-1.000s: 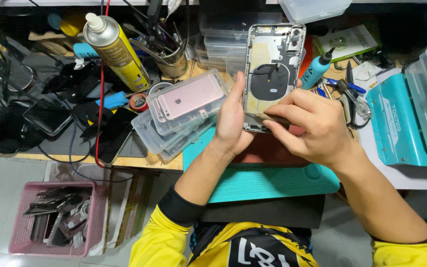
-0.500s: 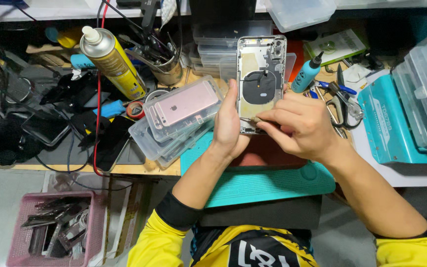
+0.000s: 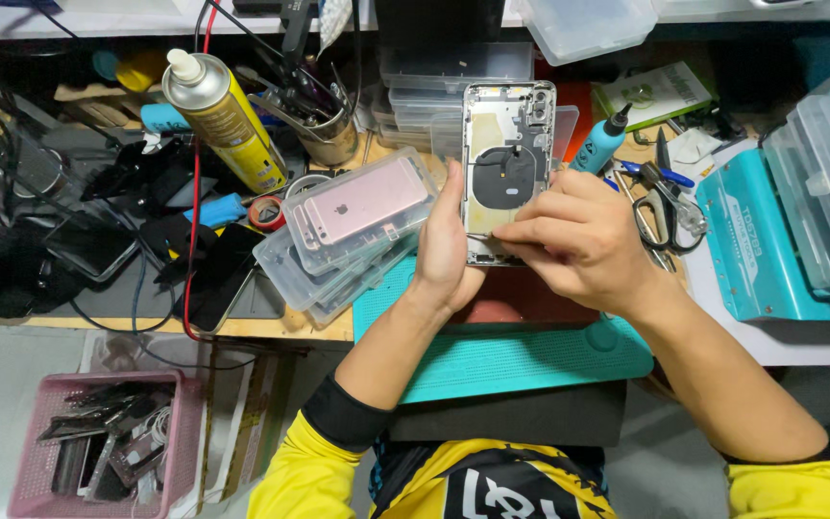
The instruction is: The person pries and scrapes old adhesive and residue from the inside of a disassembled smartphone frame using a small pry tool, then sorts removed parts into plastic storage boxes, handles a phone battery, and presses components back into the phone frame on a repair mat.
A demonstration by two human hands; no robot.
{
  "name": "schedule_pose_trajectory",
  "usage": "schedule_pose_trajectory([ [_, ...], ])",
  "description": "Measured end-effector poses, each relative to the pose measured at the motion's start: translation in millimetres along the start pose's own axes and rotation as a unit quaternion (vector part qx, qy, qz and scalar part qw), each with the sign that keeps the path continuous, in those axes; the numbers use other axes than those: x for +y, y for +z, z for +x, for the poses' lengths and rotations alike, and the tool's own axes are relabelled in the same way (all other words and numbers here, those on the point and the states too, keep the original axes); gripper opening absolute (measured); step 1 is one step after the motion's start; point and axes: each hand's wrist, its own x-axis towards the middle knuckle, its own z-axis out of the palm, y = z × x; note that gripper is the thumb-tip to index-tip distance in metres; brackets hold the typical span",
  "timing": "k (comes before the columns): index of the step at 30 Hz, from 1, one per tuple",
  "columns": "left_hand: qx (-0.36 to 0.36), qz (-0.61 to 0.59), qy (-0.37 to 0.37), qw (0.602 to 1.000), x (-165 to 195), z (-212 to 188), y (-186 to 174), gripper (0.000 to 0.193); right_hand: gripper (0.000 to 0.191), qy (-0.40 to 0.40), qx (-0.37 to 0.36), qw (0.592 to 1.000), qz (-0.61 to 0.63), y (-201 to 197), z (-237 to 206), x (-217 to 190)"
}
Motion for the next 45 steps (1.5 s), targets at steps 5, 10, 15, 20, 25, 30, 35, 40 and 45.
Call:
schedule_pose_trajectory([
  [5,-0.010,0.015,0.015,1.000,5.8,-1.0,-5.3,0.052,0.024,0.030,-0.014,0.999,-0.028,4.1,4.6,-3.5],
  [10,-0.019,0.005,0.011,1.000,14.6,-0.3,-7.0,0.055,0.017,0.010,-0.007,0.999,-0.034,10.8,10.0,-6.7],
  [15,-0.028,0.016,0.013,0.999,20.9,-4.8,-10.3,0.056,0.017,0.033,-0.013,0.999,-0.039,16.5,12.8,-8.4],
  [20,0.007,0.001,0.025,1.000,19.9,-0.5,-15.9,0.052,0.015,0.033,-0.014,0.999,0.001,19.6,13.4,-5.6],
  [25,-0.029,0.015,0.026,0.999,20.7,-0.5,-18.6,0.054,0.015,0.061,-0.022,0.998,-0.012,21.2,12.4,-3.9],
  [30,0.012,0.010,0.032,0.999,21.2,1.0,-18.3,0.053,0.017,0.037,-0.020,0.999,-0.011,22.3,14.5,-1.7],
  [35,-0.012,0.018,0.031,0.999,25.7,1.4,-21.9,0.053,0.012,0.073,-0.025,0.997,-0.017,26.3,15.4,0.1],
  [40,-0.008,0.018,0.034,0.999,23.8,6.8,-23.6,0.053,0.018,0.047,-0.010,0.999,0.005,26.3,15.1,5.3],
  [45,0.005,0.017,0.030,0.999,19.9,8.2,-26.0,0.052,0.015,0.073,-0.020,0.997,-0.002,25.1,14.3,5.2],
])
